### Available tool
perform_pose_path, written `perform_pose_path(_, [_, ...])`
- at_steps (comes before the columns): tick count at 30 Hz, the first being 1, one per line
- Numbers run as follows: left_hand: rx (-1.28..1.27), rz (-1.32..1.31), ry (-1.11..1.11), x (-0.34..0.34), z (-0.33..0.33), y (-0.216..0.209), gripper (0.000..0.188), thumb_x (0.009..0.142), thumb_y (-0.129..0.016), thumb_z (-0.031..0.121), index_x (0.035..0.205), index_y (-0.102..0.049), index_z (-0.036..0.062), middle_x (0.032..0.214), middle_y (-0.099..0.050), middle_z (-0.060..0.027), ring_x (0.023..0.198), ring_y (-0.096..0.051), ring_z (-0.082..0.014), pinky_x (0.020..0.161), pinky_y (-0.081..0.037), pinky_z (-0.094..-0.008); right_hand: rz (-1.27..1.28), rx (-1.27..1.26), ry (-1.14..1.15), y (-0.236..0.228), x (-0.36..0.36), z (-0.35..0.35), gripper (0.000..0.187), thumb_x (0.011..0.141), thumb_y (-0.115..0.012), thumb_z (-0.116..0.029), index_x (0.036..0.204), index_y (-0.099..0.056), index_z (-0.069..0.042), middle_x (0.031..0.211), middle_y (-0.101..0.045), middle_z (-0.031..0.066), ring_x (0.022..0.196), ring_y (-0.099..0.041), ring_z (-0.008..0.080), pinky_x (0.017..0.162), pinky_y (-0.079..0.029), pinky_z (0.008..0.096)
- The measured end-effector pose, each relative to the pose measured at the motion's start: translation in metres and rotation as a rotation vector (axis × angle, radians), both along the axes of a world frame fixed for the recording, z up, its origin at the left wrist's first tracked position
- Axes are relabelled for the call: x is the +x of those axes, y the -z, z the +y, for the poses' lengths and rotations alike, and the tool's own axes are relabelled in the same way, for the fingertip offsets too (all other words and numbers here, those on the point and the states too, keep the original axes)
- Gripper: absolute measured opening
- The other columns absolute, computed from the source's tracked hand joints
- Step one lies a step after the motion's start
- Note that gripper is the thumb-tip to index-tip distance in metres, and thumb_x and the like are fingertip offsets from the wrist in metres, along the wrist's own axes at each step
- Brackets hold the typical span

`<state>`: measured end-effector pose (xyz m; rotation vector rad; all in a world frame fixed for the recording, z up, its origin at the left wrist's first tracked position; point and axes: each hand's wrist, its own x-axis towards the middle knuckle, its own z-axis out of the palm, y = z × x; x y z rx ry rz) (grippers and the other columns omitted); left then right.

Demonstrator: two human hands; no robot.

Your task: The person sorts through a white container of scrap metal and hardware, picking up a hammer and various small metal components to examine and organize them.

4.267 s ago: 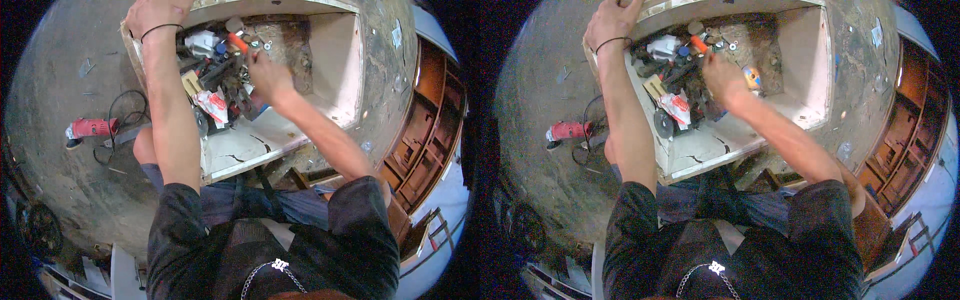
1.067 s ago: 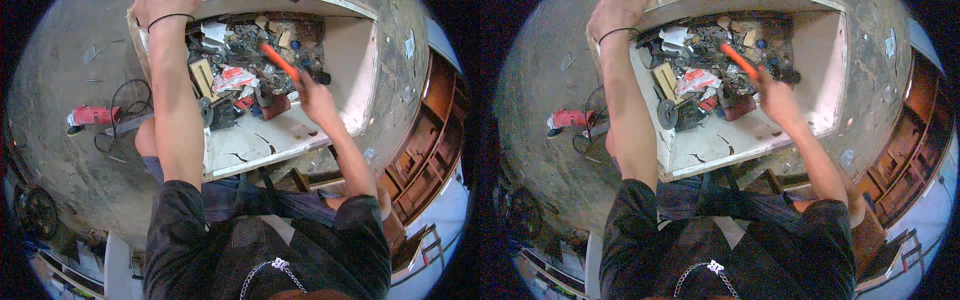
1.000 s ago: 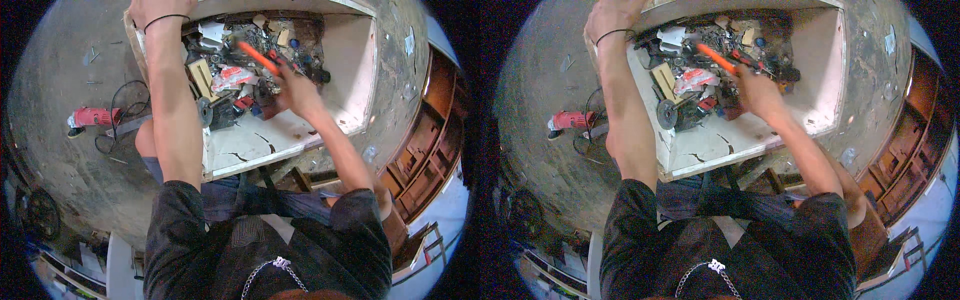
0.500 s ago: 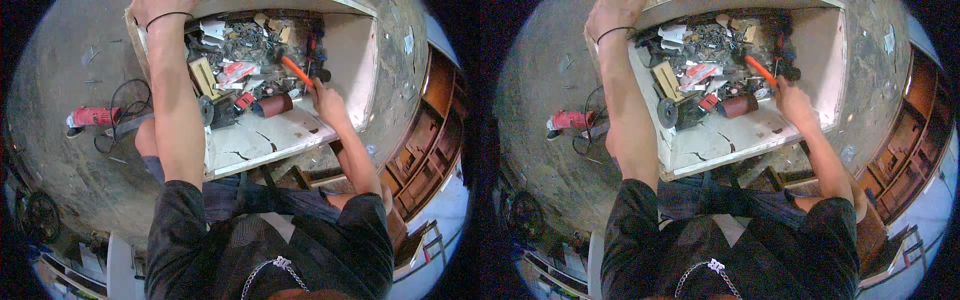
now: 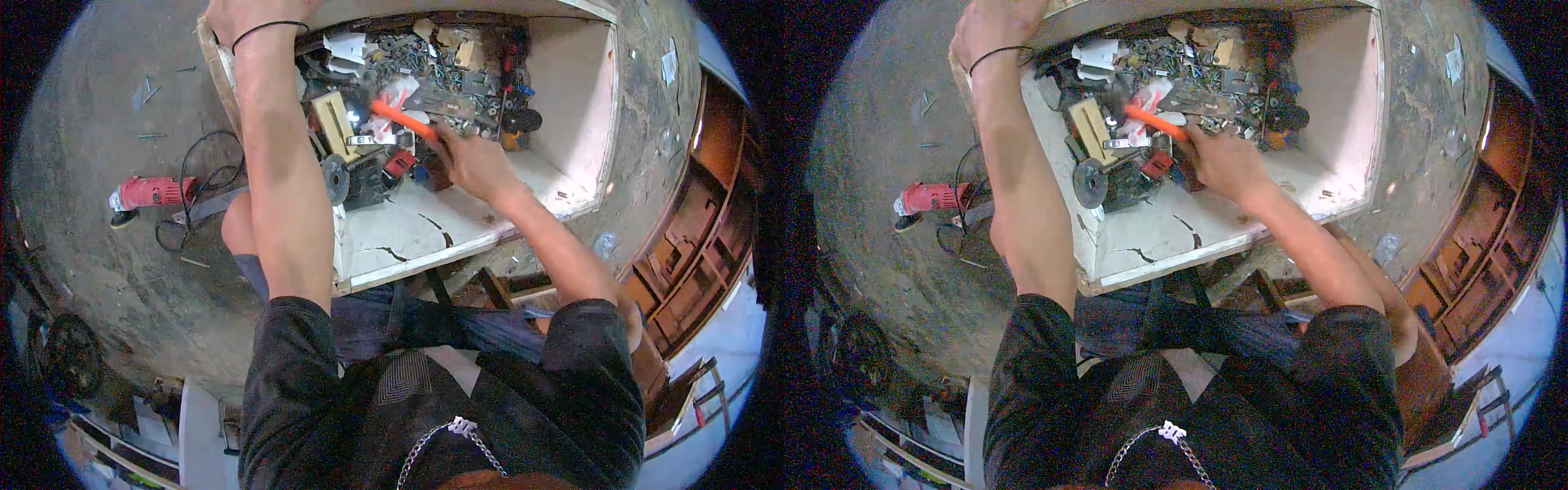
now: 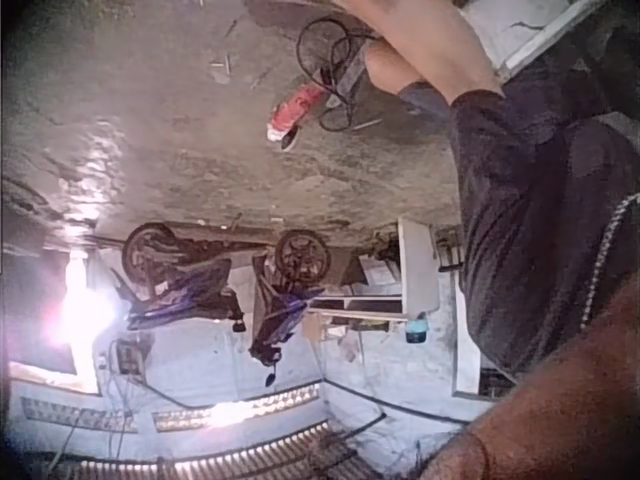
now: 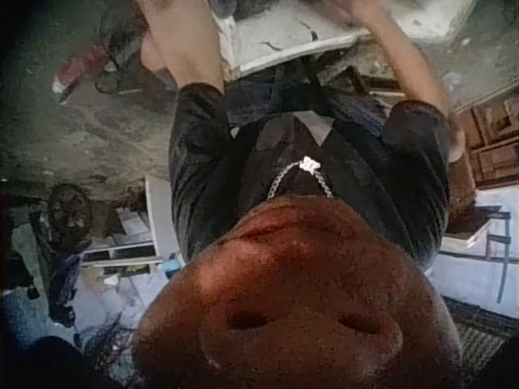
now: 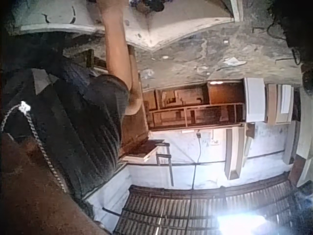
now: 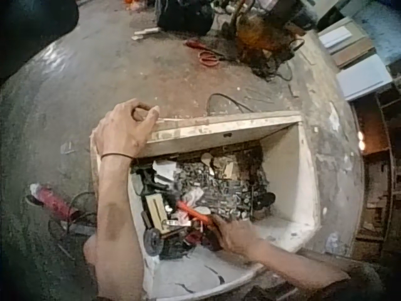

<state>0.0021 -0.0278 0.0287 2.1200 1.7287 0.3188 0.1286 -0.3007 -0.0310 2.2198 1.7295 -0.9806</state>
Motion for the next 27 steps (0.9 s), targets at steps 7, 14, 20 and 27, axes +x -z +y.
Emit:
perform_pose_path(7, [-0.011, -0.011, -0.004, -0.007, 0.002, 0.002, 0.038, 0.082, -0.061, 0.049, 0.099, -0.075, 0.0185, 0.096, -0.073, -0.0083, 0.096, -0.068, -0.0303, 0.086, -0.051, -0.0431, -0.257, -0.174, 0.12, -0.019, 0.062, -0.001, 0.033, 0.099, -0.047, -0.032, 0.125, -0.052, -0.013, 0.074, -0.065, 0.0263, 0.073, -0.065, 0.0465, 0.063, -0.051, 0.0573])
perform_pose_path(14, [-0.006, -0.003, -0.002, -0.004, 0.002, 0.002, 0.037, 0.082, -0.061, 0.049, 0.1, -0.075, 0.0198, 0.097, -0.073, -0.0075, 0.097, -0.068, -0.03, 0.087, -0.051, -0.0429, -0.368, -0.062, 0.241, -0.018, 0.102, -0.004, 0.037, 0.1, -0.046, -0.039, 0.125, -0.053, -0.013, 0.084, -0.066, 0.0286, 0.084, -0.064, 0.0492, 0.072, -0.05, 0.0588])
perform_pose_path(20, [-0.033, -0.008, -0.005, -0.005, 0.0, -0.002, 0.037, 0.082, -0.061, 0.049, 0.1, -0.074, 0.0196, 0.098, -0.073, -0.0078, 0.098, -0.067, -0.0307, 0.087, -0.051, -0.0431, -0.116, -0.068, 0.239, -0.025, 0.048, 0.023, 0.03, 0.099, -0.047, -0.032, 0.12, -0.051, -0.011, 0.081, -0.067, 0.0269, 0.08, -0.065, 0.0472, 0.07, -0.05, 0.0593])
perform_pose_path(27, [0.008, 0.013, -0.021, -0.007, 0.001, -0.001, 0.038, 0.082, -0.061, 0.049, 0.101, -0.074, 0.0194, 0.101, -0.072, -0.0109, 0.098, -0.067, -0.0316, 0.088, -0.051, -0.0438, -0.059, -0.042, 0.09, 0.005, 0.056, 0.021, 0.033, 0.099, -0.05, -0.035, 0.117, -0.056, -0.008, 0.083, -0.066, 0.0256, 0.08, -0.064, 0.0462, 0.069, -0.049, 0.0553])
